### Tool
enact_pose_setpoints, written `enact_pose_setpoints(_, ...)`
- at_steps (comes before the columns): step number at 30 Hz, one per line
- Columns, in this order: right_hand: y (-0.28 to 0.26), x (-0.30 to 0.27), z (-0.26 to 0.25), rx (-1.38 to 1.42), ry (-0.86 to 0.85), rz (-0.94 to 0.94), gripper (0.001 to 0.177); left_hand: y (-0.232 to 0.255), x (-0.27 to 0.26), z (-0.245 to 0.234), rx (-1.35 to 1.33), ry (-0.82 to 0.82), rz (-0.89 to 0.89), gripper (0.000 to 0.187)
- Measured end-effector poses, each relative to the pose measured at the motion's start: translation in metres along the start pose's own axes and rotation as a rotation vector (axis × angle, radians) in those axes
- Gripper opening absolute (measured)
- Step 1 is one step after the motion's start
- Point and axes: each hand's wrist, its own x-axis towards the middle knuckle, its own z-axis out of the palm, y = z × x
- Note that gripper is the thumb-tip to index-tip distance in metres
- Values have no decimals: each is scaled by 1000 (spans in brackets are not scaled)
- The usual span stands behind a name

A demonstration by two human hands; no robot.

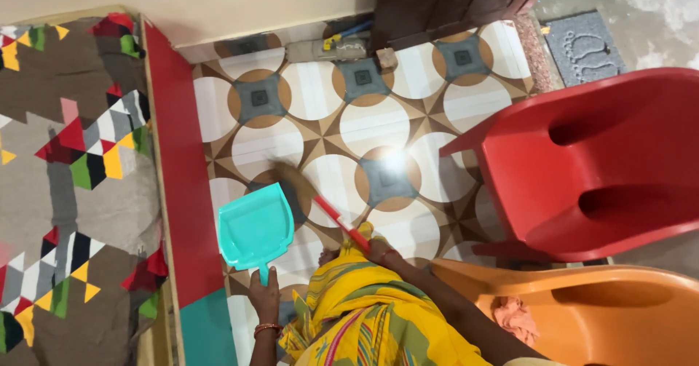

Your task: The person sweeps the tiled floor using a broom and dustpan, moving around plastic chairs and a bed to collect debris. The person holds the dustpan in one hand and sweeps with the other, gathering dirt into the dustpan.

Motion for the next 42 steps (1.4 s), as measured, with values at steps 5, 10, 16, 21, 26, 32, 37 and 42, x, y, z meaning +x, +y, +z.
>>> enact_pose_setpoints(5,-16,27,27,-73,-123,-14,38,0,21,-20,-45,28,35,33)
enact_pose_setpoints(10,-10,28,9,-26,-59,113,33,-2,45,-39,25,124,199,51)
enact_pose_setpoints(16,36,32,-13,635,158,392,24,-1,79,-48,49,47,111,35)
enact_pose_setpoints(21,41,52,-24,913,305,379,22,-4,96,-44,11,15,116,30)
enact_pose_setpoints(26,-15,42,-33,539,328,281,31,-9,88,-44,-153,-59,73,26)
enact_pose_setpoints(32,-96,39,-20,17,154,-8,37,-11,80,-52,-139,-14,-55,25)
enact_pose_setpoints(37,-133,51,-2,-186,-166,-87,56,-8,83,-59,89,126,-27,34)
enact_pose_setpoints(42,-137,67,-18,-213,-242,-15,53,0,87,-70,81,268,133,48)
